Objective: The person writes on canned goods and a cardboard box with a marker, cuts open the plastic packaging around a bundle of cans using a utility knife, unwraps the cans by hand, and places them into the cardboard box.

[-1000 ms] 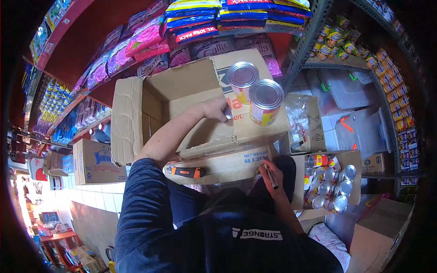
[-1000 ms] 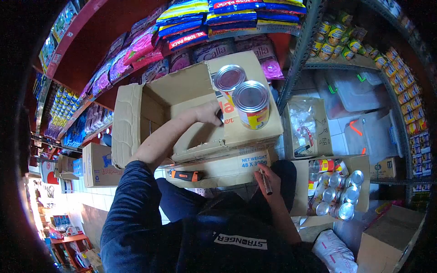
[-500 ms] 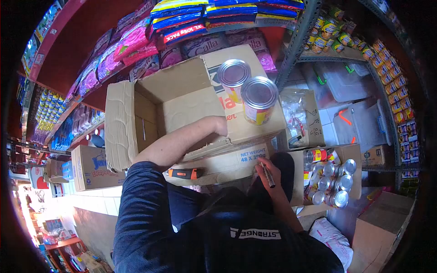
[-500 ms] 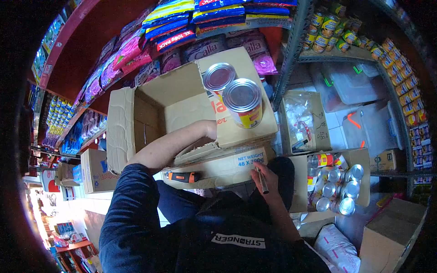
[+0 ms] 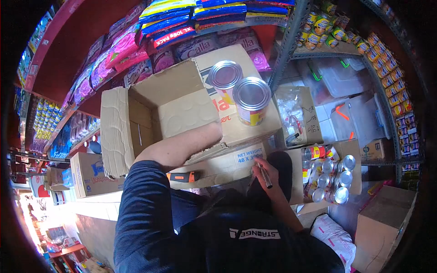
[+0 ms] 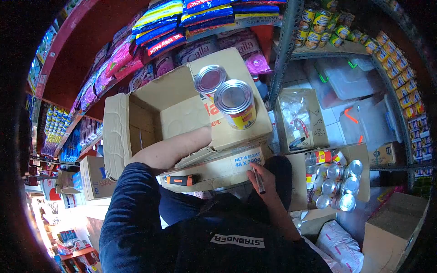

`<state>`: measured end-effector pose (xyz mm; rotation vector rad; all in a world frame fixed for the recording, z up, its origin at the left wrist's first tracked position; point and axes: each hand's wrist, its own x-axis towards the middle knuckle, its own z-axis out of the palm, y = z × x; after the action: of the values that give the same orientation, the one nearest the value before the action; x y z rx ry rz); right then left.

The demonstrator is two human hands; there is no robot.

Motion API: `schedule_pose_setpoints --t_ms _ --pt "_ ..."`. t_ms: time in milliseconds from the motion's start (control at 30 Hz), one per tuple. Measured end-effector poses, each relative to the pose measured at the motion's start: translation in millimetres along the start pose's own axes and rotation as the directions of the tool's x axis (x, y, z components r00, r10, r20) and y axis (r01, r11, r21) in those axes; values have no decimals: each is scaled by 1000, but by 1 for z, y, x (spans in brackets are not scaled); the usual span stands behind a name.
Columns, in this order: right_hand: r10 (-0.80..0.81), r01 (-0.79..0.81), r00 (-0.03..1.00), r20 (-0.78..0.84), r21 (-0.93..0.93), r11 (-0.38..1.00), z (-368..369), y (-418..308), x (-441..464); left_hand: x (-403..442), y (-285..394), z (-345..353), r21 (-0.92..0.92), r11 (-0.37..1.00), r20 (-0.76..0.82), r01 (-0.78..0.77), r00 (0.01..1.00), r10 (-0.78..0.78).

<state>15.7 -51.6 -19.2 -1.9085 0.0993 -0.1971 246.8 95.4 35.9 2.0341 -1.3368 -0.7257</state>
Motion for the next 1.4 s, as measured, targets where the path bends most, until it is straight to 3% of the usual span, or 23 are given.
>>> schedule_pose_setpoints --t_ms 133,200,333,367,433,500,567,600,633,667,700,767,867,967,1067,1133,1167,1267,1333,1400 --pt "17 -18 1000 -5 -30 999 4 8 -1 2 -1 3 -33 999 -7 3 1000 -4" --pt "-60 60 997 -38 -13 998 5 6 0 1 -3 4 -70 997 -5 8 1000 -9" --pt "-61 61 998 -30 8 998 3 6 -1 -13 -19 -12 -276 957 -9 88 996 -94" --pt "-55 55 998 -30 8 998 1 5 -2 -22 -17 -20 -254 959 1 129 991 -133" --pt "-44 44 999 -31 14 999 -1 4 -2 -46 28 -59 295 940 104 172 972 -210" --pt "-38 40 998 -44 32 999 -1 -1 -2 -72 40 -81 312 879 280 361 849 -448" --pt "-16 18 999 -49 43 999 -2 -3 0 -97 45 -104 353 787 129 506 807 -577" --pt "9 -7 999 -43 44 999 -1 -3 -1 -109 46 -116 290 817 -146 498 867 -477" --pt "37 -36 999 -34 44 998 -1 -4 -3 -118 52 -125 231 852 -413 471 840 -352" --pt "35 -34 999 -27 47 998 0 -6 -3 -118 80 -135 252 889 -568 381 803 -183" --pt "31 -31 999 -19 48 998 -1 -8 -2 -113 98 -143 354 898 -605 262 796 6" --pt "27 -26 1000 -5 56 998 -3 -11 -3 -88 142 -148 501 863 -499 63 835 229" --pt "20 -20 1000 0 80 997 -5 -13 -7 -44 154 -125 747 660 -374 83 873 314" --pt "9 -9 1000 0 71 997 -9 -18 -10 -16 152 -123 792 602 -265 95 944 199" --pt "16 -16 1000 -8 84 996 -10 -15 -12 -17 175 -128 720 677 -227 154 974 20" --pt "32 -29 999 -15 132 991 -10 -4 -13 -21 181 -118 727 682 -282 83 941 187" --pt "82 -64 995 -62 253 965 -9 5 -12 -24 184 -111 730 682 -303 41 914 270" --pt "260 -94 944 -201 594 799 -16 11 -10 -42 227 -92 357 926 -454 -121 844 285" --pt "393 36 869 -302 829 558 -34 12 -4 -47 242 -71 203 946 -489 -251 812 320" --pt "385 254 814 -435 863 438 -59 6 0 -48 241 -43 50 946 -486 -319 820 302"
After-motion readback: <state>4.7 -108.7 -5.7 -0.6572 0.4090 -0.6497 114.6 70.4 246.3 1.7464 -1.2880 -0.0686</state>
